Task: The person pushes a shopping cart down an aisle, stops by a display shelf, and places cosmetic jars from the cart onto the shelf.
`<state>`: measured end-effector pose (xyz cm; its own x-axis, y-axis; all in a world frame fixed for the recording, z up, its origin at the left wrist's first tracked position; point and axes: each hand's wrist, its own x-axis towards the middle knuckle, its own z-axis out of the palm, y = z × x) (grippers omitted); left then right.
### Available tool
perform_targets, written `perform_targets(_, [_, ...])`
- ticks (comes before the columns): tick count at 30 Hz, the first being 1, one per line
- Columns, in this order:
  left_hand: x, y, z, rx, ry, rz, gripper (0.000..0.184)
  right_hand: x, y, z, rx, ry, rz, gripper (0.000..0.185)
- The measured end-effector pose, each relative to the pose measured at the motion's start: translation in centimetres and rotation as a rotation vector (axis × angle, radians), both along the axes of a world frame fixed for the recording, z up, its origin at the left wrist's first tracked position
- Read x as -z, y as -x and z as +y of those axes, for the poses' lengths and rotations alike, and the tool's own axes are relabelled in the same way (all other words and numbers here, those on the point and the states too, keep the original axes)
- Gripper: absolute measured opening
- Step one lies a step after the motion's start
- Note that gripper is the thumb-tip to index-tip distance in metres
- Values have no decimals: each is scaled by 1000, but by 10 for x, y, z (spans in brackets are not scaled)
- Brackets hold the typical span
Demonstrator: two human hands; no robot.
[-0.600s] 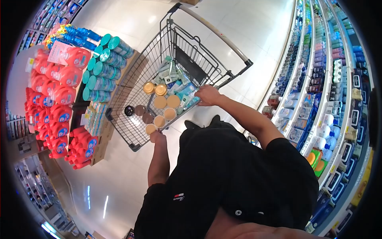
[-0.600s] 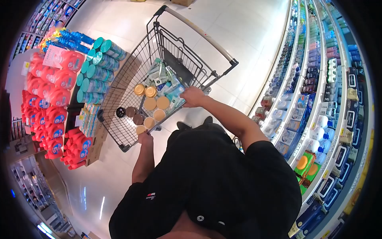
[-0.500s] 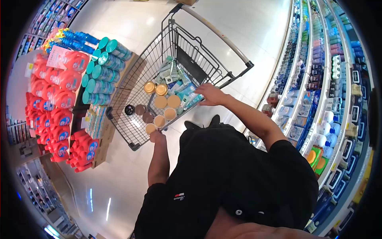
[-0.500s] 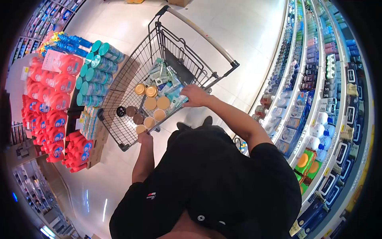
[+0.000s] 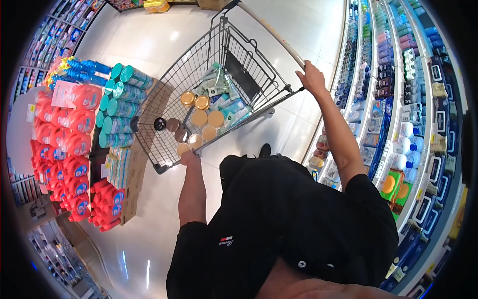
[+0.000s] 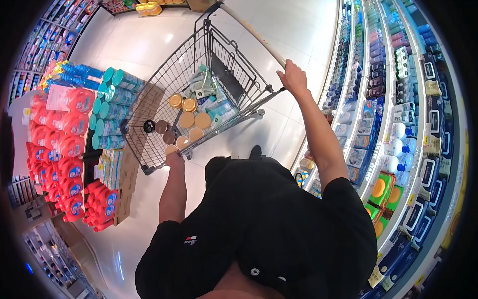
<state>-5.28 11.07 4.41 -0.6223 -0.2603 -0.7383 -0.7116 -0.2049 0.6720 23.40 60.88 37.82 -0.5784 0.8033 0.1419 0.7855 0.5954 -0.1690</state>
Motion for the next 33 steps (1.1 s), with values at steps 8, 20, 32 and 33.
perform_targets(8, [-33, 31, 67, 602, 316, 105, 15, 36, -35, 27, 91, -46, 188, 33])
perform_targets(20, [-32, 122, 182, 474, -9, 28, 20, 47, -59, 36, 340, -90, 246, 30])
perform_targets(32, [-104, 175, 297, 1109, -65, -55, 46, 38, -58, 16, 674, -19, 210, 27])
perform_targets(33, [-111, 173, 308, 1236, -81, -30, 44, 40, -56, 10, 691, -20, 220, 26])
